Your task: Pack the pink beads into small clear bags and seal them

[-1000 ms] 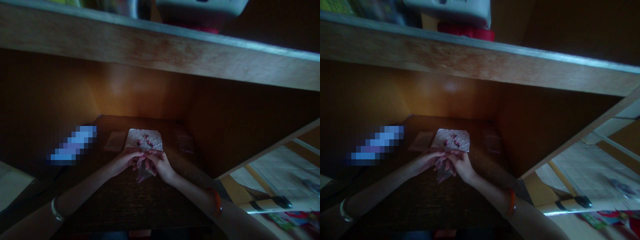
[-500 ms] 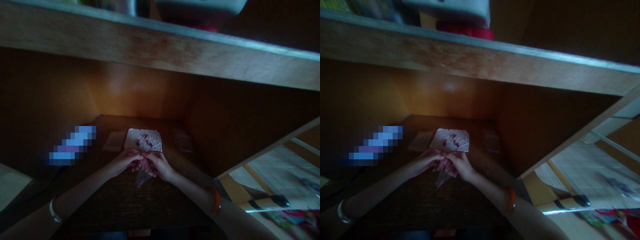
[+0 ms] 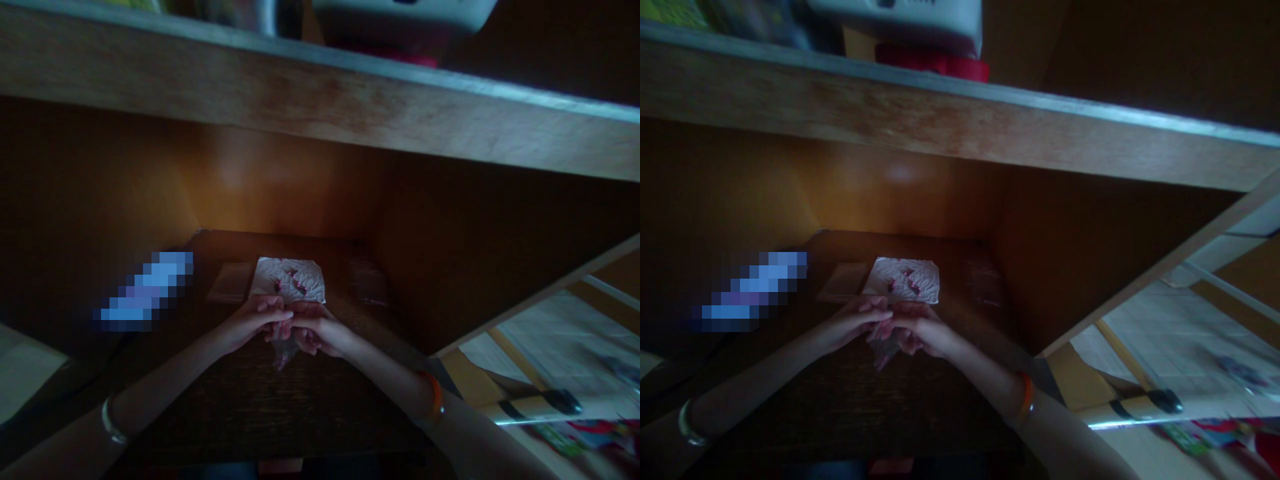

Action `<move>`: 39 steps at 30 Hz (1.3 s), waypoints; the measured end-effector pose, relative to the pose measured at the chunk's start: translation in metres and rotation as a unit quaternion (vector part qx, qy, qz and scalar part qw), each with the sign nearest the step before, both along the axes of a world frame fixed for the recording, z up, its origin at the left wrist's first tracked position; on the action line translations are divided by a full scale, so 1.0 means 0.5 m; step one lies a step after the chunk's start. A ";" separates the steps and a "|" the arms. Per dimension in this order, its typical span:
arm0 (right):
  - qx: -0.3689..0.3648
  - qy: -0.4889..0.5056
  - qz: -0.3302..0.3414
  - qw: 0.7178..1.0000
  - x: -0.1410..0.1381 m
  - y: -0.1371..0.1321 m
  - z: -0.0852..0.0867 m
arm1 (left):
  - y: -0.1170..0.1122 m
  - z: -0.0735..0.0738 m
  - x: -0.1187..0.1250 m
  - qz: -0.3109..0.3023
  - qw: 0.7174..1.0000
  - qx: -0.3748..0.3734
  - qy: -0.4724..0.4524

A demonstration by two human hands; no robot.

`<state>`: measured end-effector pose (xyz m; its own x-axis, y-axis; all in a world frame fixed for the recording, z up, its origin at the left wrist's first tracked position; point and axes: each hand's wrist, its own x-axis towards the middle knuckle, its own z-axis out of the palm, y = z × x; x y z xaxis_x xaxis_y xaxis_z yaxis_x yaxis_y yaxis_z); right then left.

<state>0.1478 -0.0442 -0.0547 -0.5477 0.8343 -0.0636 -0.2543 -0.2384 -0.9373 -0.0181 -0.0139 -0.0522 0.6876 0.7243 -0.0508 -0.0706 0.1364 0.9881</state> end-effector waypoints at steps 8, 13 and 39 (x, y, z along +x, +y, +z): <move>-0.011 0.004 -0.048 0.999 -0.002 -0.001 -0.012 | 0.003 -0.014 -0.001 -0.023 1.000 0.010 0.016; -0.011 0.000 -0.073 0.997 -0.004 -0.002 -0.008 | 0.003 -0.004 -0.003 -0.015 1.000 -0.020 0.003; 0.124 -0.067 -0.142 0.980 -0.018 -0.021 -0.018 | -0.001 -0.003 0.001 -0.062 0.998 -0.003 0.016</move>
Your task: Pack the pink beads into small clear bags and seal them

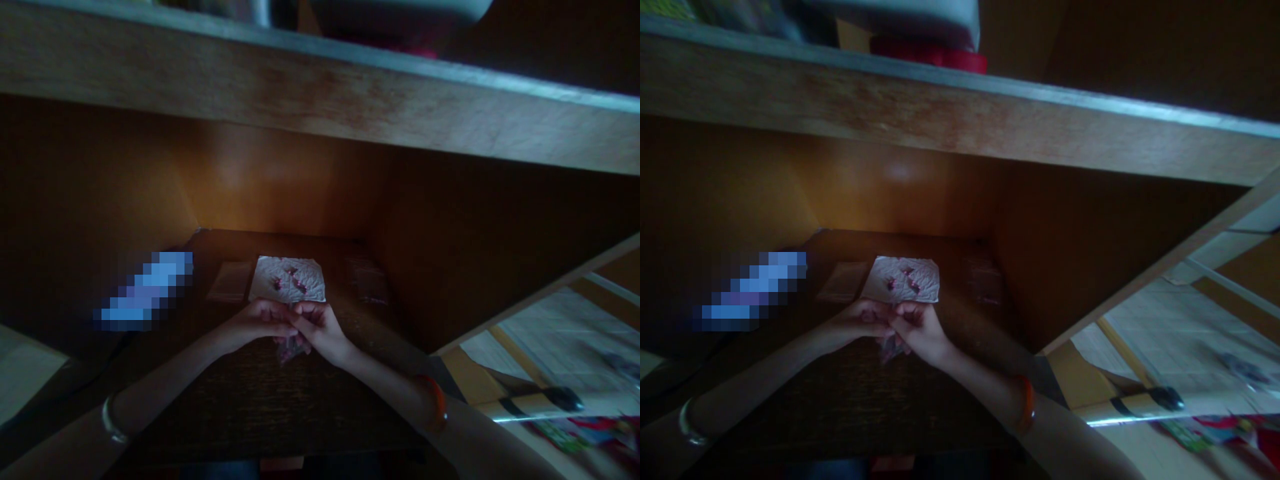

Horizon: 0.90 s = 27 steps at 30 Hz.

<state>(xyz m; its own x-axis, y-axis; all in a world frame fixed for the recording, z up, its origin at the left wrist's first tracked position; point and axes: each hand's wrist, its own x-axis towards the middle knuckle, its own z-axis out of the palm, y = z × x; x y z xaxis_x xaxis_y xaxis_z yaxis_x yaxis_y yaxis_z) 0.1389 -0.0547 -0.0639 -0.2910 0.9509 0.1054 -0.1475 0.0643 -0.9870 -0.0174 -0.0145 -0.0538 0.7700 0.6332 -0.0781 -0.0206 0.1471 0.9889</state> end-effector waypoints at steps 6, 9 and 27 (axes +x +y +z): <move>0.042 -0.015 -0.022 0.999 -0.006 -0.008 0.008 | -0.002 0.001 0.003 0.011 0.998 -0.043 -0.033; 0.049 -0.015 -0.015 0.999 -0.008 -0.012 0.012 | -0.001 0.007 0.000 -0.014 0.997 -0.065 -0.050; 0.174 -0.087 -0.028 0.980 -0.003 -0.036 -0.001 | 0.007 0.015 -0.022 0.022 0.987 -0.140 -0.083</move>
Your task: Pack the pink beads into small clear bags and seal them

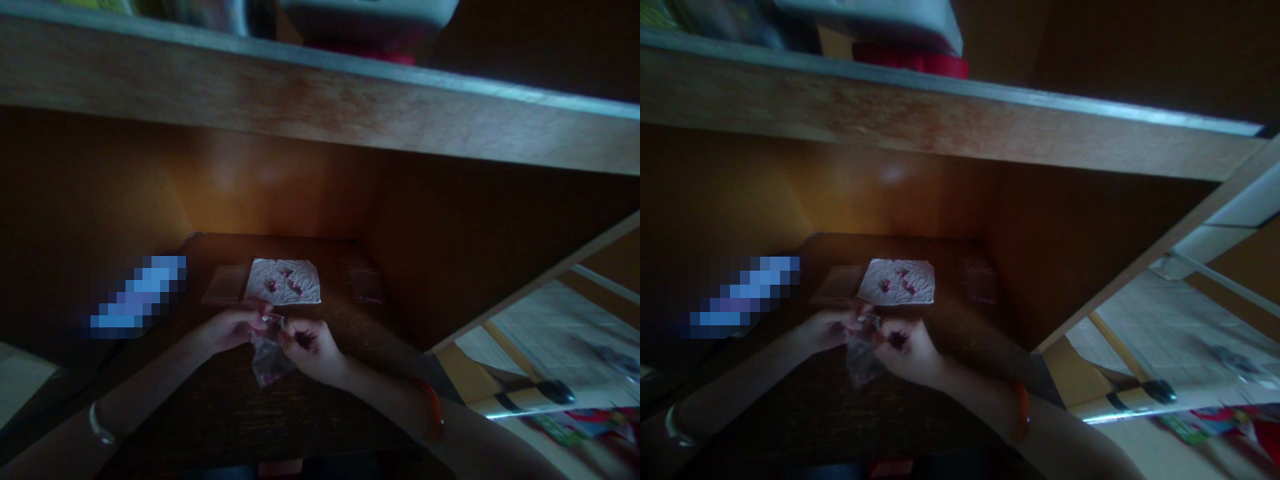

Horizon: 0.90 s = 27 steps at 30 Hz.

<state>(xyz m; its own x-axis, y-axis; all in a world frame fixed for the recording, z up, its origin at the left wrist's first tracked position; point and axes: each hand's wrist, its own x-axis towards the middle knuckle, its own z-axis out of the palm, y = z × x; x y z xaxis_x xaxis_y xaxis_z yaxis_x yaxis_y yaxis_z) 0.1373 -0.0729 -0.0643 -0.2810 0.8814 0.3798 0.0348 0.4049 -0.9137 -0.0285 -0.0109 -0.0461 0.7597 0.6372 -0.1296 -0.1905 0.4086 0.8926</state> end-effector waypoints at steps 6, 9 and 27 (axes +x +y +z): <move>0.085 -0.031 -0.140 0.986 -0.003 0.007 0.001 | -0.011 0.020 0.013 0.284 0.890 0.350 0.065; 0.174 -0.114 -0.246 0.947 -0.001 0.004 0.018 | -0.024 0.020 0.015 0.343 0.739 0.569 0.113; 0.289 -0.252 -0.301 0.873 0.005 0.004 0.025 | -0.016 -0.017 0.015 0.236 0.650 0.678 0.250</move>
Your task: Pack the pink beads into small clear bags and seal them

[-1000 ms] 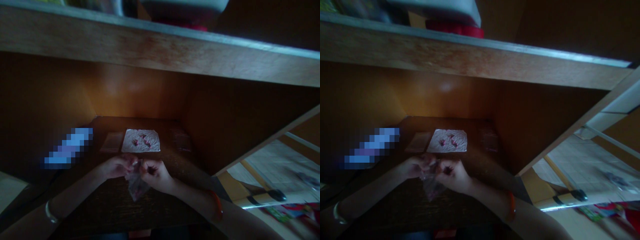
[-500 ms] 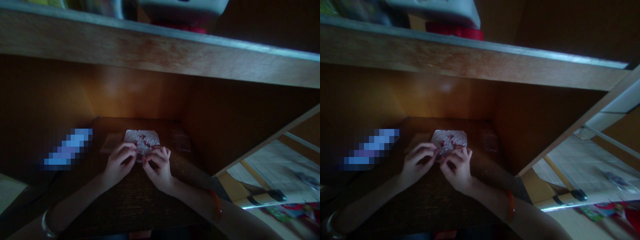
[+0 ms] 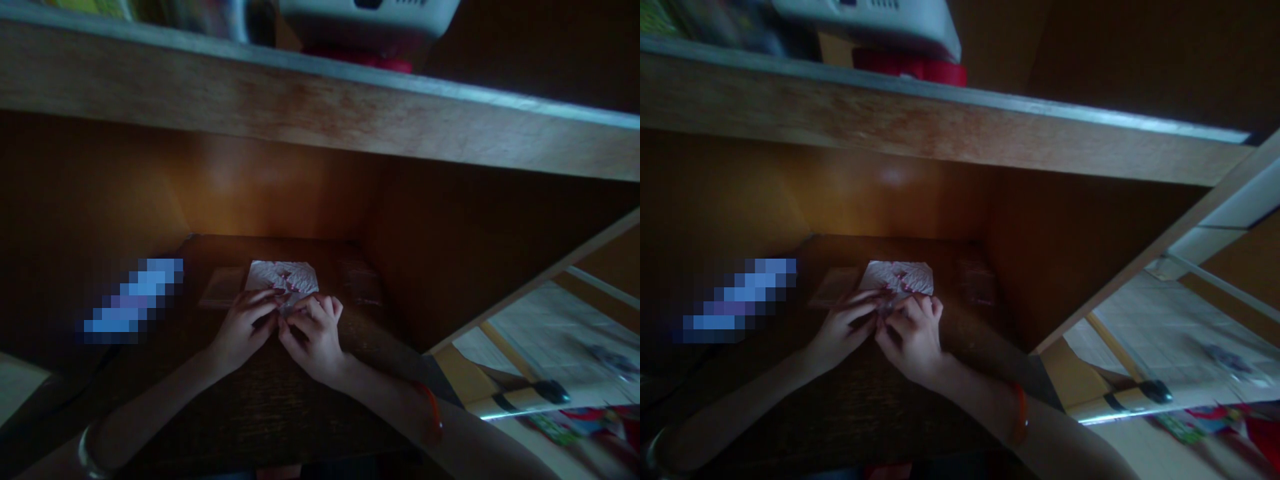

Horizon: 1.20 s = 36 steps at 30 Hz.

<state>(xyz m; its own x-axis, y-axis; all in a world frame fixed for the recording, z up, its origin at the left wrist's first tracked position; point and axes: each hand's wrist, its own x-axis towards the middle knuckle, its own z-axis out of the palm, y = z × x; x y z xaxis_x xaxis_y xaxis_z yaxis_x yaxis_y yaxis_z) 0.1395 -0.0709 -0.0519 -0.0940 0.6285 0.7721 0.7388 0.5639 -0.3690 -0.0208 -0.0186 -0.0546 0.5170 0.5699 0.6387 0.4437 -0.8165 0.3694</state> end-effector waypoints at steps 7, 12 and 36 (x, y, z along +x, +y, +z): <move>-0.165 0.161 0.094 0.969 -0.006 0.018 -0.009 | 0.003 -0.001 0.005 0.028 0.995 -0.049 -0.086; -0.350 0.491 0.198 0.773 -0.018 0.038 -0.009 | 0.001 -0.001 0.000 0.068 0.982 -0.098 -0.147; -0.230 0.253 0.093 0.935 0.004 0.192 -0.072 | 0.034 -0.032 -0.006 0.039 0.985 -0.170 -0.006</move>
<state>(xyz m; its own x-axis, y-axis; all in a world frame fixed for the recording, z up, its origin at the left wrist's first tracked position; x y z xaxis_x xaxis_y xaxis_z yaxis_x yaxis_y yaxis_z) 0.1418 0.0252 -0.0881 0.0700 0.9140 0.3996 0.3094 0.3610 -0.8798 -0.0238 -0.0015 -0.0706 0.4577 0.7895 0.4090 0.4940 -0.6082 0.6213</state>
